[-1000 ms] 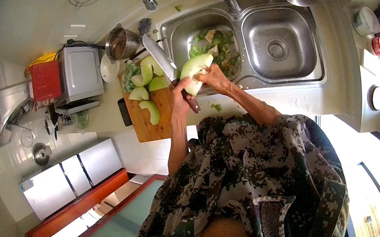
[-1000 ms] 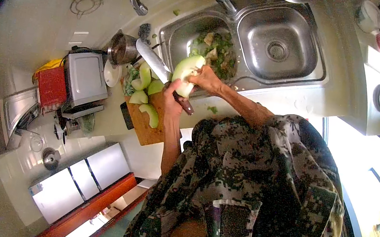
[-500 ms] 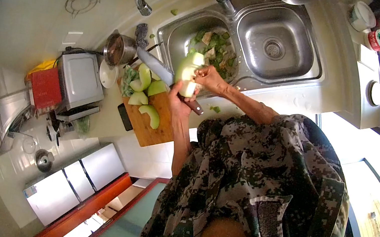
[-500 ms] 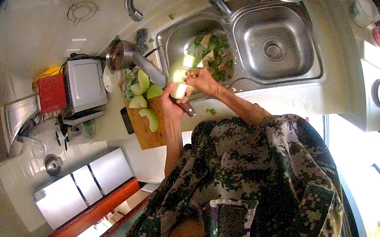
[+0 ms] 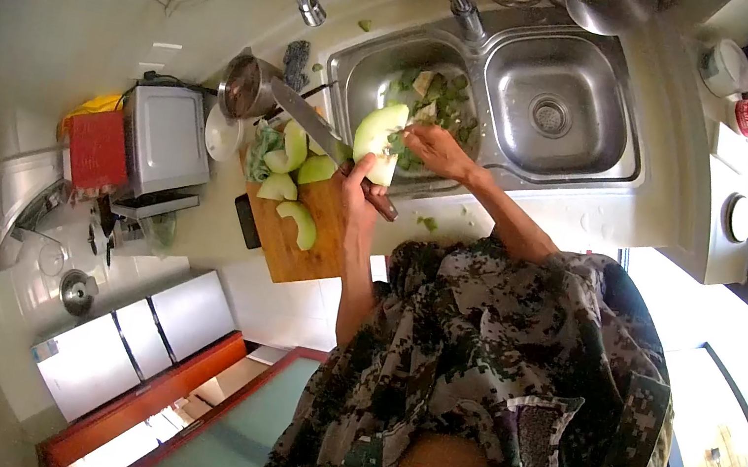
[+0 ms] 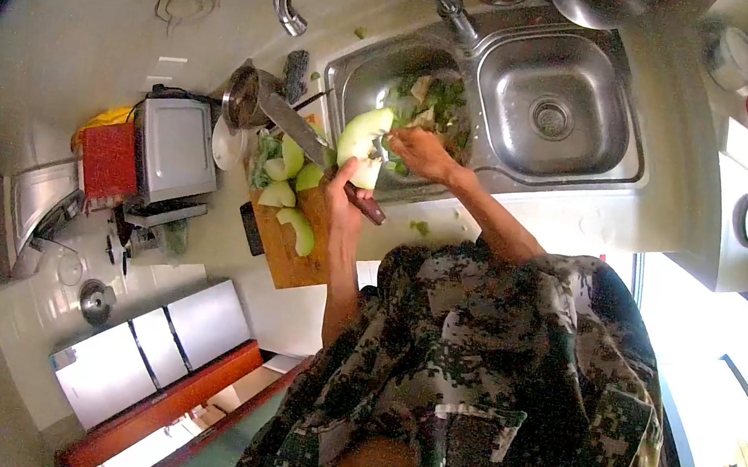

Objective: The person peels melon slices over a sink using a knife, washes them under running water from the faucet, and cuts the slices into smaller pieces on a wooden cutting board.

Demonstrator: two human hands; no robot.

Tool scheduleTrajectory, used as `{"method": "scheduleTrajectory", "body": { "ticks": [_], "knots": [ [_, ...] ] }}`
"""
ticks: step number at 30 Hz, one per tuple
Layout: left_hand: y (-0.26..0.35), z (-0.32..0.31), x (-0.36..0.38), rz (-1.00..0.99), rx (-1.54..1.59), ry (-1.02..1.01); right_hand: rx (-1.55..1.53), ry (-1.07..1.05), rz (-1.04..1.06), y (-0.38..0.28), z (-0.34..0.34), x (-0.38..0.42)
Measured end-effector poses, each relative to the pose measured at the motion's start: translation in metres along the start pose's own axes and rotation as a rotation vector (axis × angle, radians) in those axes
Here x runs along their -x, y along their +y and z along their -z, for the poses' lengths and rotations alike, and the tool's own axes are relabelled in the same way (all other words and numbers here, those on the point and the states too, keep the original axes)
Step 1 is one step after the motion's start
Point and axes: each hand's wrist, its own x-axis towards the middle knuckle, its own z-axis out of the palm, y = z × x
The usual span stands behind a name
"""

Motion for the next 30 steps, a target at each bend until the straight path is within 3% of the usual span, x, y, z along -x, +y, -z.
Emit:
{"method": "scheduleTrajectory", "body": {
  "ticks": [1,2,4,8,14,21,25,27,30],
  "knots": [
    [0.002,-0.002,0.0,-0.001,0.005,0.006,-0.29,-0.194,-0.184,-0.023,0.014,0.003],
    [0.002,0.0,0.0,-0.023,-0.071,0.004,-0.291,-0.201,-0.187,-0.038,0.02,0.006],
    [0.007,-0.002,0.003,-0.044,-0.144,0.002,-0.642,-0.366,-0.245,-0.056,0.026,0.009],
    [0.022,-0.011,0.011,-0.038,-0.272,-0.071,-0.635,-0.47,-0.277,-0.047,0.02,0.004],
    [0.031,-0.007,0.009,-0.028,-0.376,-0.11,-0.799,-0.46,-0.318,-0.059,0.021,0.005],
    [0.041,-0.012,0.011,-0.005,-0.556,-0.143,-0.758,-0.39,-0.42,-0.056,0.007,0.007],
    [0.033,-0.002,0.004,0.047,-0.524,-0.198,-0.708,-0.301,-0.37,-0.055,0.006,0.01],
    [0.03,-0.002,0.003,0.019,-0.361,-0.166,-0.709,-0.294,-0.347,-0.053,0.008,0.012],
    [0.036,-0.003,0.006,0.048,-0.346,-0.13,-0.855,-0.311,-0.365,-0.051,0.01,0.014]
  ]
}}
